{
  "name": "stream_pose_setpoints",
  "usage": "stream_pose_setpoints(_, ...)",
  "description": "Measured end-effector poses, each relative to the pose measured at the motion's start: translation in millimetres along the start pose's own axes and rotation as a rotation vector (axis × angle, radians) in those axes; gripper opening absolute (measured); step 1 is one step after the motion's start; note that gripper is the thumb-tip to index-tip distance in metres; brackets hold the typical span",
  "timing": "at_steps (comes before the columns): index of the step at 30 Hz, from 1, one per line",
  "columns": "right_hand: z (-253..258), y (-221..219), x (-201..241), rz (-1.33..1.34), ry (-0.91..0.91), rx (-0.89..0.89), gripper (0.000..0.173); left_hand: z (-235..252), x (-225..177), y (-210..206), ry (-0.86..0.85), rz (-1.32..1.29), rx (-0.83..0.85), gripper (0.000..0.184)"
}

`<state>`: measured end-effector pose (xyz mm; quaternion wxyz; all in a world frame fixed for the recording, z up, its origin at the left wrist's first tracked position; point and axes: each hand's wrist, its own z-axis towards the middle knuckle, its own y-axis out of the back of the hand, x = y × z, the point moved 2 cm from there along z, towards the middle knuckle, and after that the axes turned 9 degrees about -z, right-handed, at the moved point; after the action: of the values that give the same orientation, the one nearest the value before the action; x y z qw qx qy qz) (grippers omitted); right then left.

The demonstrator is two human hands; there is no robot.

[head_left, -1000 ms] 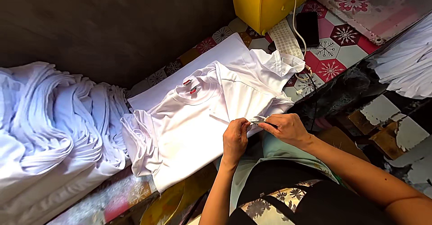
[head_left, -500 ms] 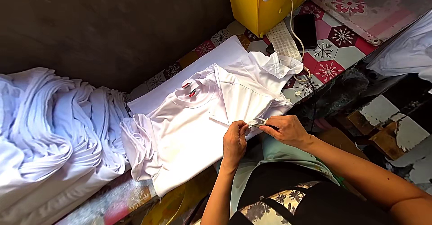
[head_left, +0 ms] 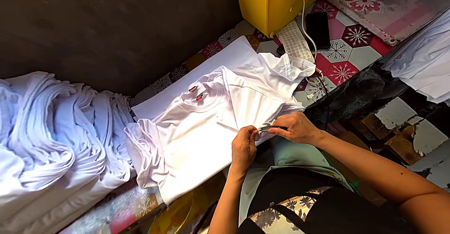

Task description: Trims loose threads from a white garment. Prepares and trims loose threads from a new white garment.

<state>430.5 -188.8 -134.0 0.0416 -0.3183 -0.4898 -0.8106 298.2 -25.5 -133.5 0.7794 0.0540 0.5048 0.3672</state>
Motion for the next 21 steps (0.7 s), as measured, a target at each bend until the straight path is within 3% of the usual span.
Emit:
stream_pose_setpoints(12,1.9,4.6,-4.0,0.004,0.047,0.018,0.050,1.8,2.0,-1.2,0.047,-0.085,-0.013,0.024)
stream_pose_setpoints(21,15.5,18.7,-15.9,0.104,0.118,0.148,0.051,15.2,3.5,1.5,0.000,-0.106,0.046,0.024)
